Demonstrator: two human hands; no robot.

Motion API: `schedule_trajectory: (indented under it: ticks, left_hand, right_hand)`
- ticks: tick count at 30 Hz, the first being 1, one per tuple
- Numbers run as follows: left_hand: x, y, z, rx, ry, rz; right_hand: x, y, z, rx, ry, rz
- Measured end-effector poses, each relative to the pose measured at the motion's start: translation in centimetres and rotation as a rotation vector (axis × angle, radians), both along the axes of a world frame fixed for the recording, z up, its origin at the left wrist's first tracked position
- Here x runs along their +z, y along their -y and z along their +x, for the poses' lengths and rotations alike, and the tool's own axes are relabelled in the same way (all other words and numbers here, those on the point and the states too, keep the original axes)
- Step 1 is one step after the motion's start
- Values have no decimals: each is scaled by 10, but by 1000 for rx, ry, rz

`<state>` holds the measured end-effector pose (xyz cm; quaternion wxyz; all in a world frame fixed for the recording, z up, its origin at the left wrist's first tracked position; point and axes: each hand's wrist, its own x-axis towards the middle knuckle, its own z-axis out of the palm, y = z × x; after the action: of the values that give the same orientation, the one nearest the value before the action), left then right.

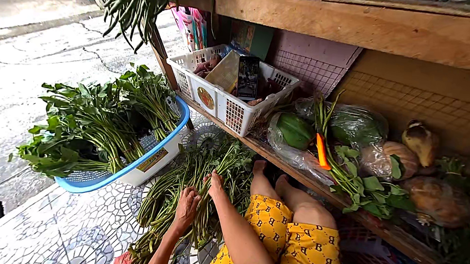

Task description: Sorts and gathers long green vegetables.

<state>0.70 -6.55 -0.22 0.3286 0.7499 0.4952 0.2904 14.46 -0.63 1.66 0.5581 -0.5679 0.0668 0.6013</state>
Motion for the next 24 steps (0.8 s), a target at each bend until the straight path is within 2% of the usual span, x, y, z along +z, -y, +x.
schedule_trajectory:
  ticks: [5, 7, 11, 15, 19, 24]
  left_hand:
    - [-8, 6, -34, 405, 121, -145]
    - [-14, 1, -40, 455, 132, -156]
    - [-17, -1, -32, 414, 141, -197]
    - [-16, 3, -15, 267, 260, -343]
    - [-5, 7, -4, 92, 61, -520]
    - [-3, 4, 5, 64, -17, -572]
  right_hand:
    - [0, 0, -10, 114, 115, 22]
    - [7, 0, -14, 127, 117, 35]
    - [8, -2, -16, 147, 134, 66]
    - [6, 0, -16, 127, 132, 86]
    - [8, 0, -15, 102, 114, 84]
    - [3, -1, -16, 64, 73, 93]
